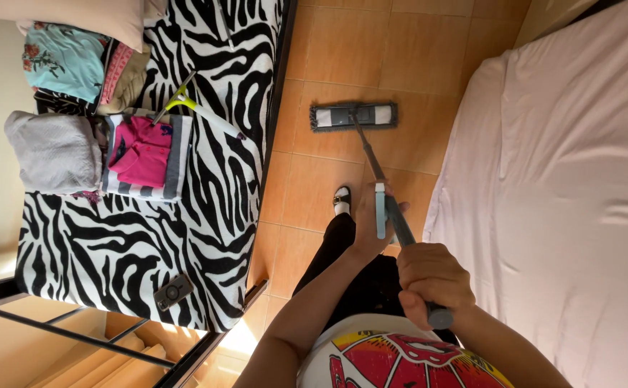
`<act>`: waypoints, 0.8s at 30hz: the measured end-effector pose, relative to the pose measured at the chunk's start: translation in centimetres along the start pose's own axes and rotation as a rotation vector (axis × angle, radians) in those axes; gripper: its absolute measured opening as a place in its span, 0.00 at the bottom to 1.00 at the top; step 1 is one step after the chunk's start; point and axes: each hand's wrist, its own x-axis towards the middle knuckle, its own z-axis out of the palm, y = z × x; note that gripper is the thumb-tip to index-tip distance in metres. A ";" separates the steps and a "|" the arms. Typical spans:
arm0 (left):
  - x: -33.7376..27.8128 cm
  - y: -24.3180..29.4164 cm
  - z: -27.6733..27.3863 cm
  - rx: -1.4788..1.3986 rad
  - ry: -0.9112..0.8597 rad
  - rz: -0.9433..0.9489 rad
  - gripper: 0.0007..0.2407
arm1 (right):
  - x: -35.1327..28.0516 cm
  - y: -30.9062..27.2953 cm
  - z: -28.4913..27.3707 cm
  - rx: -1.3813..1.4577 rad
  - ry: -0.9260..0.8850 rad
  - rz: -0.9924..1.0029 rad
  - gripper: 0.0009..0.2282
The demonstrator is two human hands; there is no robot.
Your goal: The person mops the tiled floor of a bedroom using a spray bottle and a flat mop. They repeatedly spray liquid onto the floor and push the mop back and forth to clean the area between a bunk bed and a single bed.
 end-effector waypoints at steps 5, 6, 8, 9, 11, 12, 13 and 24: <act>6.0 -1.5 0.0 -0.026 0.012 0.046 0.16 | 1.6 5.9 -0.3 -0.030 0.037 -0.045 0.11; 7.5 -2.3 -0.2 -0.020 -0.018 -0.021 0.16 | 2.2 7.2 -0.4 -0.054 0.023 -0.045 0.11; 11.0 -4.9 -0.7 -0.004 -0.065 -0.132 0.15 | 2.0 11.7 -0.3 -0.082 0.011 -0.045 0.11; 12.9 -6.3 -1.0 0.011 -0.115 -0.240 0.15 | 2.0 14.1 -0.3 -0.112 0.000 -0.045 0.12; 17.1 -8.2 -1.2 0.113 -0.033 -0.097 0.16 | 2.6 19.7 -0.2 -0.162 0.014 -0.071 0.11; 19.3 -9.3 -1.5 0.213 0.051 0.051 0.18 | 2.8 22.7 0.0 -0.212 0.024 -0.101 0.11; 20.9 -11.1 -1.6 0.216 0.045 0.035 0.18 | 3.8 25.2 -0.4 -0.208 0.028 -0.085 0.11; 39.5 -14.7 -6.5 0.297 -0.081 -0.062 0.25 | 17.6 48.0 -7.1 -0.255 0.111 0.158 0.07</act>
